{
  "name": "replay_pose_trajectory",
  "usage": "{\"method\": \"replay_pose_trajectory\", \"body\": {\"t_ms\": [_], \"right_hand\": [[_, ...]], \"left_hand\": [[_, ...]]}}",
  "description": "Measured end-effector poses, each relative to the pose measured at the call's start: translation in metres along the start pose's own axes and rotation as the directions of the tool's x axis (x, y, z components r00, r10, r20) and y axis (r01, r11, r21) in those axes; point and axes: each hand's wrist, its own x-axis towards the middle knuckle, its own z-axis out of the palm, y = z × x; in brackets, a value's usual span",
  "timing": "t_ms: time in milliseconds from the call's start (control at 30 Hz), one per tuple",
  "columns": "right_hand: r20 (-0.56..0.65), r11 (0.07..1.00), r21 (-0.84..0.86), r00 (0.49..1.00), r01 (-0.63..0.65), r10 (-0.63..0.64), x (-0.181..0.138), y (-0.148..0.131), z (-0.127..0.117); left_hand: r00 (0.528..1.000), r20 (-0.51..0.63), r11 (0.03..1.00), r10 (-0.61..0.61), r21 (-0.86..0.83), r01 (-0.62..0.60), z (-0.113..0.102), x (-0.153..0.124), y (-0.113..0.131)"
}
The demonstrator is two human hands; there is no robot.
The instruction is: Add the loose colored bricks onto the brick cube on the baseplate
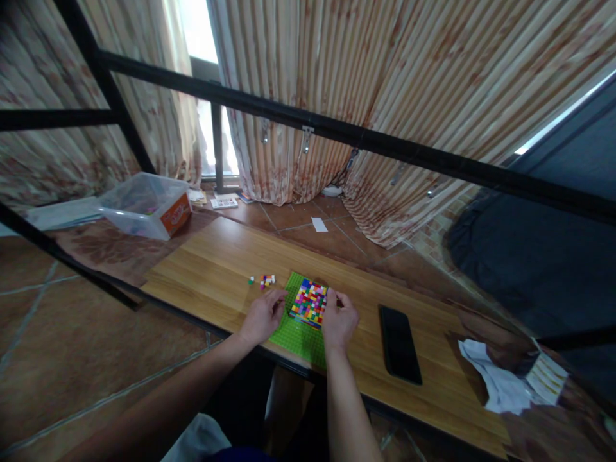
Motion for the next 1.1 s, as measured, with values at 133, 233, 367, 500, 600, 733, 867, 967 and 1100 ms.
{"method": "replay_pose_trajectory", "body": {"t_ms": [133, 233, 367, 500, 600, 733, 867, 967, 1100], "right_hand": [[0.014, 0.998, 0.05, 0.999, -0.048, 0.047, 0.002, -0.001, -0.002], [0.01, 0.981, 0.155, 0.993, -0.12, 0.12, 0.007, 0.002, -0.001], [0.024, 0.919, 0.338, 0.978, -0.202, 0.206, 0.015, 0.005, 0.002], [0.123, 0.878, 0.408, 0.968, -0.248, 0.217, 0.016, 0.004, 0.008], [0.177, 0.847, 0.445, 0.956, -0.29, 0.235, 0.013, 0.003, 0.011], [0.198, 0.81, 0.484, 0.943, -0.331, 0.267, 0.011, 0.004, 0.013], [0.199, 0.788, 0.504, 0.935, -0.354, 0.293, 0.013, 0.005, 0.016], [0.2, 0.781, 0.505, 0.93, -0.368, 0.308, 0.015, 0.006, 0.018], [0.199, 0.78, 0.504, 0.929, -0.371, 0.313, 0.016, 0.007, 0.021]], "left_hand": [[1.0, 0.006, 1.0, -0.003, -0.007, 0.003, -0.001, 0.0, 0.001], [1.0, 0.001, 1.0, 0.004, -0.016, -0.004, -0.001, 0.0, 0.002], [1.0, 0.0, 1.0, 0.007, -0.021, -0.007, -0.001, 0.0, 0.002], [1.0, -0.004, 1.0, 0.005, -0.016, -0.005, -0.001, 0.0, 0.002], [1.0, -0.005, 1.0, 0.011, -0.004, -0.011, 0.0, 0.0, 0.001], [1.0, 0.002, 1.0, 0.019, 0.013, -0.019, 0.001, 0.0, -0.002], [1.0, 0.021, 0.999, 0.02, 0.038, -0.021, 0.002, -0.001, -0.003], [0.999, 0.032, 0.998, 0.011, 0.055, -0.013, 0.002, -0.001, -0.001], [0.999, 0.049, 0.997, 0.005, 0.078, -0.009, 0.0, -0.001, 0.001]]}}
